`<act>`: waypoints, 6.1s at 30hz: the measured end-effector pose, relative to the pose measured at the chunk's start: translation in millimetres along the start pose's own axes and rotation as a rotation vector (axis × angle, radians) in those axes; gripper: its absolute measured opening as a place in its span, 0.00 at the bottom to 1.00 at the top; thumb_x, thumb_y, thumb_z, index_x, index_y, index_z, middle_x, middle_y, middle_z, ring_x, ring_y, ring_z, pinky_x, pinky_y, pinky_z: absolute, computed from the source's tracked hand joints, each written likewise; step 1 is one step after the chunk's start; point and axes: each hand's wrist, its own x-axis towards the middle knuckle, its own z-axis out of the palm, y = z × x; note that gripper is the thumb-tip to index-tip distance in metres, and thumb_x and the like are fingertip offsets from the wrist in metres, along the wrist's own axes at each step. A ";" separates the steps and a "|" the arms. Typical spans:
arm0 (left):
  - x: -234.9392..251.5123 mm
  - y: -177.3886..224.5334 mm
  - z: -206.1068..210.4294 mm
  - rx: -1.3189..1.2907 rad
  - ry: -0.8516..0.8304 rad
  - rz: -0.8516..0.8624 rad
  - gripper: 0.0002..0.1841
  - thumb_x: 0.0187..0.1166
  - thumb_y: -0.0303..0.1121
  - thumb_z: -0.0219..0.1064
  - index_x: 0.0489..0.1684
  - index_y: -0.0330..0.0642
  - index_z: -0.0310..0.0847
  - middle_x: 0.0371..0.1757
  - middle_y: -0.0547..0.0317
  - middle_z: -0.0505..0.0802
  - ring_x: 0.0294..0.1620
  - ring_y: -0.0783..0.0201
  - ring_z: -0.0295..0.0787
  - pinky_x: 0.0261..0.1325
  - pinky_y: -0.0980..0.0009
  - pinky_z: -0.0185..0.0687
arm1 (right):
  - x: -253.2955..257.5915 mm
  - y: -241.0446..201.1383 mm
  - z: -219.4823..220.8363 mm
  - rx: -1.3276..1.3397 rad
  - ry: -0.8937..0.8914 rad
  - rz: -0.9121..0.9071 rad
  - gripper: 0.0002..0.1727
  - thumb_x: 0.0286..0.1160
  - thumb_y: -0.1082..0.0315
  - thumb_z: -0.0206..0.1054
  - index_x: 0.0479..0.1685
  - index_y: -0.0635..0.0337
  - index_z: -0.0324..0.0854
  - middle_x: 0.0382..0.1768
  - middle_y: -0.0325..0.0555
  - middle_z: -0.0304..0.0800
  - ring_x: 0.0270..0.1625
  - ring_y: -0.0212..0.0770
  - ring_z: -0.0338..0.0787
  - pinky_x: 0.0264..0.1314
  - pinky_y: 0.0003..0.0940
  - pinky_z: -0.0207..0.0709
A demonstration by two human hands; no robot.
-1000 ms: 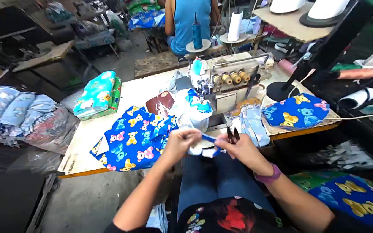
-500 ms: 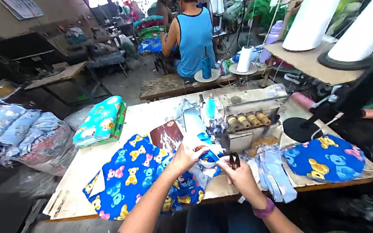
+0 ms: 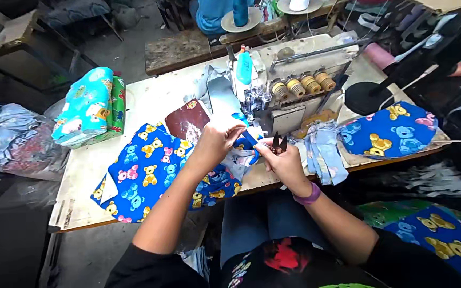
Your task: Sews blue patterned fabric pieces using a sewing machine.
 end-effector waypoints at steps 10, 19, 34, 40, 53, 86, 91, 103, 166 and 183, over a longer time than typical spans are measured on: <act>5.0 -11.4 10.7 0.003 -0.085 -0.004 0.05 0.76 0.25 0.70 0.38 0.33 0.93 0.35 0.46 0.94 0.41 0.53 0.92 0.54 0.57 0.84 | -1.9 17.1 -3.0 0.011 0.028 0.039 0.06 0.75 0.71 0.72 0.41 0.65 0.86 0.22 0.31 0.85 0.15 0.17 0.76 0.18 0.13 0.74; 1.9 -4.8 11.7 0.052 -0.037 0.015 0.07 0.79 0.25 0.67 0.41 0.35 0.94 0.37 0.46 0.95 0.43 0.53 0.93 0.54 0.60 0.84 | -6.4 19.5 2.3 0.102 0.045 -0.025 0.05 0.76 0.73 0.70 0.44 0.66 0.85 0.25 0.31 0.90 0.15 0.17 0.77 0.19 0.12 0.74; 8.1 9.1 10.5 0.036 -0.080 -0.150 0.04 0.77 0.25 0.70 0.41 0.32 0.88 0.36 0.46 0.94 0.37 0.52 0.93 0.45 0.54 0.87 | -0.1 26.0 -10.7 -0.185 0.078 -0.170 0.07 0.70 0.69 0.76 0.36 0.65 0.87 0.41 0.41 0.85 0.32 0.18 0.77 0.34 0.11 0.72; 15.0 4.9 16.1 -0.005 -0.083 -0.338 0.08 0.82 0.29 0.66 0.48 0.35 0.88 0.41 0.48 0.94 0.42 0.52 0.92 0.50 0.51 0.84 | -2.5 13.9 -8.5 0.008 0.000 0.017 0.24 0.75 0.70 0.73 0.70 0.59 0.77 0.28 0.36 0.85 0.14 0.22 0.75 0.16 0.17 0.73; 54.5 -22.9 23.0 -0.028 0.024 -0.612 0.17 0.76 0.30 0.68 0.61 0.39 0.74 0.44 0.56 0.94 0.46 0.56 0.91 0.50 0.50 0.80 | 22.0 -6.5 -0.5 -0.180 -0.054 -0.108 0.19 0.81 0.69 0.66 0.68 0.68 0.84 0.27 0.33 0.88 0.18 0.13 0.74 0.20 0.09 0.70; -45.2 73.7 52.8 -0.817 0.441 -0.653 0.10 0.64 0.20 0.75 0.19 0.45 0.85 0.15 0.77 0.83 0.14 0.85 0.72 0.20 0.86 0.69 | -0.7 -60.4 -28.0 -0.129 -0.240 0.136 0.18 0.85 0.57 0.65 0.55 0.66 0.87 0.32 0.39 0.85 0.24 0.25 0.73 0.30 0.24 0.70; -52.4 75.0 41.5 -0.685 0.419 -0.630 0.08 0.61 0.22 0.80 0.27 0.38 0.85 0.23 0.74 0.88 0.22 0.85 0.80 0.30 0.86 0.78 | 2.9 -62.7 -10.4 -0.031 -0.177 0.150 0.09 0.71 0.70 0.75 0.42 0.66 0.84 0.26 0.35 0.83 0.19 0.22 0.73 0.23 0.20 0.70; -43.6 75.5 31.1 -1.047 0.475 -0.485 0.03 0.80 0.21 0.66 0.40 0.34 0.86 0.25 0.70 0.91 0.16 0.83 0.79 0.21 0.85 0.76 | 8.2 -46.5 -9.6 0.201 -0.316 0.163 0.13 0.86 0.63 0.60 0.28 0.47 0.78 0.06 0.25 0.74 0.06 0.21 0.70 0.11 0.17 0.67; -78.1 85.5 72.0 -0.779 0.499 -0.576 0.08 0.80 0.23 0.66 0.45 0.25 0.87 0.45 0.57 0.93 0.48 0.79 0.88 0.56 0.80 0.84 | -23.1 -30.6 -25.2 0.188 -0.262 0.202 0.05 0.70 0.77 0.73 0.42 0.61 0.86 0.23 0.29 0.88 0.12 0.19 0.72 0.15 0.15 0.69; -90.7 78.3 88.1 0.193 0.543 -0.159 0.05 0.74 0.28 0.74 0.39 0.41 0.97 0.39 0.53 0.96 0.44 0.58 0.89 0.52 0.63 0.77 | -30.8 -28.2 -30.1 0.085 -0.283 0.266 0.05 0.73 0.79 0.72 0.44 0.66 0.90 0.19 0.34 0.87 0.11 0.21 0.74 0.15 0.16 0.72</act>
